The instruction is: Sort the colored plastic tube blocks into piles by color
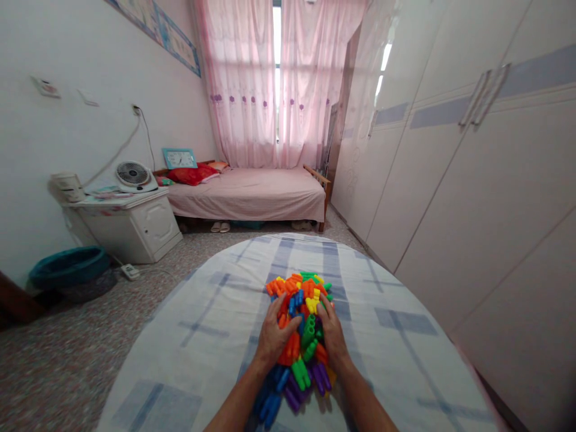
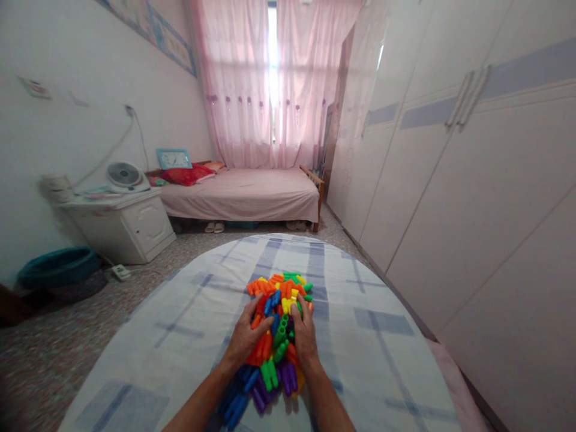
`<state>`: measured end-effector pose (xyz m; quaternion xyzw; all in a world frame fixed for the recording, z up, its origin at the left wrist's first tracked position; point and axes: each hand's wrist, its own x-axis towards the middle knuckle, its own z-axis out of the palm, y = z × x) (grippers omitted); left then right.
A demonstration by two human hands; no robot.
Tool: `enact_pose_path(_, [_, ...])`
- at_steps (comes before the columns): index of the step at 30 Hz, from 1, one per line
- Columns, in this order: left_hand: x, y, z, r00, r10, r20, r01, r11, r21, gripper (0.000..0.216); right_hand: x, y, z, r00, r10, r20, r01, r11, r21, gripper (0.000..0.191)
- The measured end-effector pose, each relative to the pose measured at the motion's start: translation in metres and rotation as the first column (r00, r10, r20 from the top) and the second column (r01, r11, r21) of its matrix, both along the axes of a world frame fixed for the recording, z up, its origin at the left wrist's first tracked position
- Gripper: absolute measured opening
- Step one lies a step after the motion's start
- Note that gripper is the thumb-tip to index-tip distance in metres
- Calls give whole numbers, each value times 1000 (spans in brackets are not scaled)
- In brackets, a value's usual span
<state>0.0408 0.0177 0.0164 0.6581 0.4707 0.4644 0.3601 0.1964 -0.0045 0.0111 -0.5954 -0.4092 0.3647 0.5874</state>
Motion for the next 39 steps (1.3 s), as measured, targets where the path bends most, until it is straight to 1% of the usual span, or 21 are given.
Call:
enact_pose_path(2, [5,2,7,996,-85,9,84,996,24,50,-4,2,4,990,56,-126,-54,998,23,62])
enact_pose_path(5, [8,3,21,985,-170,17,169,983,79,41,-8,3,15,930,204,-305,-174,977,123,49])
enact_pose_path(6, [7,3,27,980,-200,23,197,975,100,40,-7,3,20,908,254,-334,-209,964,166,46])
enact_pose_path(8, [2,2,37,965,-260,25,254,957,142,35,-3,0,31,889,329,-318,-270,938,216,42])
enact_pose_path(10, [-8,-1,44,947,-320,-11,317,931,180,28,5,-5,41,900,370,-230,-326,922,210,40])
enact_pose_path(11, [-15,-4,45,937,-345,-56,349,917,194,26,10,-10,44,905,393,-164,-361,912,195,37])
enact_pose_path(13, [-35,-14,40,913,-361,-189,397,893,213,29,21,-23,44,903,431,0,-425,892,154,34])
enact_pose_path(14, [-47,-20,35,897,-352,-267,412,884,220,37,27,-31,41,897,432,89,-441,887,138,36])
enact_pose_path(15, [-59,-27,27,884,-324,-336,410,883,227,49,32,-41,36,887,423,183,-448,886,123,41])
enact_pose_path(17, [-81,-41,8,847,-290,-445,425,872,241,83,40,-61,22,853,372,367,-440,890,119,61])
enact_pose_path(19, [-96,-53,-10,801,-278,-531,454,860,233,107,43,-79,5,761,328,560,-457,884,103,81])
enact_pose_path(21, [-101,-61,-22,765,-272,-584,472,853,221,118,42,-90,-9,616,291,732,-491,868,69,96])
enact_pose_path(23, [-96,-64,-26,757,-266,-596,470,856,216,120,35,-94,-18,492,236,838,-508,860,56,104])
enact_pose_path(24, [-91,-63,-27,764,-263,-590,463,860,217,118,31,-92,-21,455,203,867,-506,860,64,104])
enact_pose_path(26, [-77,-61,-25,801,-238,-550,424,874,239,107,20,-86,-22,422,136,896,-490,866,100,97])
enact_pose_path(27, [-69,-59,-24,827,-220,-518,394,884,253,99,15,-82,-22,423,106,900,-476,871,121,90])
enact_pose_path(29, [-55,-55,-20,888,-175,-425,308,913,267,81,7,-72,-19,460,68,885,-440,884,161,79])
enact_pose_path(31, [-42,-49,-12,942,-140,-305,220,944,247,67,0,-61,-13,537,53,842,-388,902,191,73])
enact_pose_path(33, [-30,-39,-1,976,-110,-189,148,969,197,52,-5,-48,-4,634,42,772,-308,930,202,68])
enact_pose_path(36, [-15,-16,24,993,-37,-108,47,995,88,38,-10,-25,17,756,22,655,-160,976,151,59])
enact_pose_path(39, [-3,14,46,994,43,-98,-44,999,-4,43,-11,2,41,829,40,558,-73,997,38,59])
